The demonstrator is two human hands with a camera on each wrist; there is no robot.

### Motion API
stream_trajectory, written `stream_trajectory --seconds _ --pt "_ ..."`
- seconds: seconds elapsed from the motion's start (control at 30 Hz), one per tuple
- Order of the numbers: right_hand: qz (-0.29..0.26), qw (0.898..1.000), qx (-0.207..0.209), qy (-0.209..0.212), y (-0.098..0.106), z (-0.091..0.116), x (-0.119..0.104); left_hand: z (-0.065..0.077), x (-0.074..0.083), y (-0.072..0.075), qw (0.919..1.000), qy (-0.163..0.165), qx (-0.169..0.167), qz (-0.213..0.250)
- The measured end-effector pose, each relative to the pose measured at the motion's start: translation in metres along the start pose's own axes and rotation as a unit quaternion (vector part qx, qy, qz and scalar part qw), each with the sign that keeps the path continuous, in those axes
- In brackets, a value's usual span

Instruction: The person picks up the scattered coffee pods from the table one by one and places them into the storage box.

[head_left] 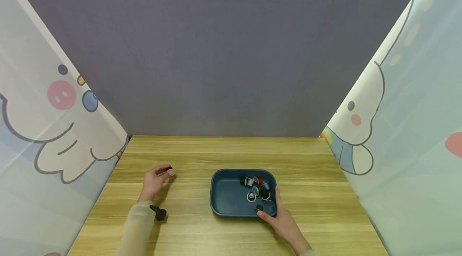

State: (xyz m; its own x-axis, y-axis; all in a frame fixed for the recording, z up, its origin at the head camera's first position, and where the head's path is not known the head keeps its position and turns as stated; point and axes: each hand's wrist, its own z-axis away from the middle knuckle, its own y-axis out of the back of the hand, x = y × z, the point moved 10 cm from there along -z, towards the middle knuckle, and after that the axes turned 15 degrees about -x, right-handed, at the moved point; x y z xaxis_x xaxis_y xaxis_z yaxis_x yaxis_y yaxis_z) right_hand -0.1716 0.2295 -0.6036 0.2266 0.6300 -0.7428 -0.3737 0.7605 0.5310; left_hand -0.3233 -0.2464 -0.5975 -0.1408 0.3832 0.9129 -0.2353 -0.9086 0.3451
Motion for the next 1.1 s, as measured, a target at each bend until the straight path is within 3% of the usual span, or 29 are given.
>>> stream_trajectory --seconds 0.43,0.8,1.1 --pt "0.001 1.000 -0.003 -0.002 -0.001 -0.001 0.003 0.005 0.029 0.001 0.9995 -0.023 0.003 -0.020" --pt "-0.001 1.000 0.001 -0.005 0.000 -0.002 0.004 0.008 0.058 -0.010 0.9981 -0.057 -0.004 -0.023" --pt "0.029 0.999 0.026 0.003 0.005 -0.001 0.002 0.011 0.074 -0.016 0.9969 -0.070 -0.006 -0.035"
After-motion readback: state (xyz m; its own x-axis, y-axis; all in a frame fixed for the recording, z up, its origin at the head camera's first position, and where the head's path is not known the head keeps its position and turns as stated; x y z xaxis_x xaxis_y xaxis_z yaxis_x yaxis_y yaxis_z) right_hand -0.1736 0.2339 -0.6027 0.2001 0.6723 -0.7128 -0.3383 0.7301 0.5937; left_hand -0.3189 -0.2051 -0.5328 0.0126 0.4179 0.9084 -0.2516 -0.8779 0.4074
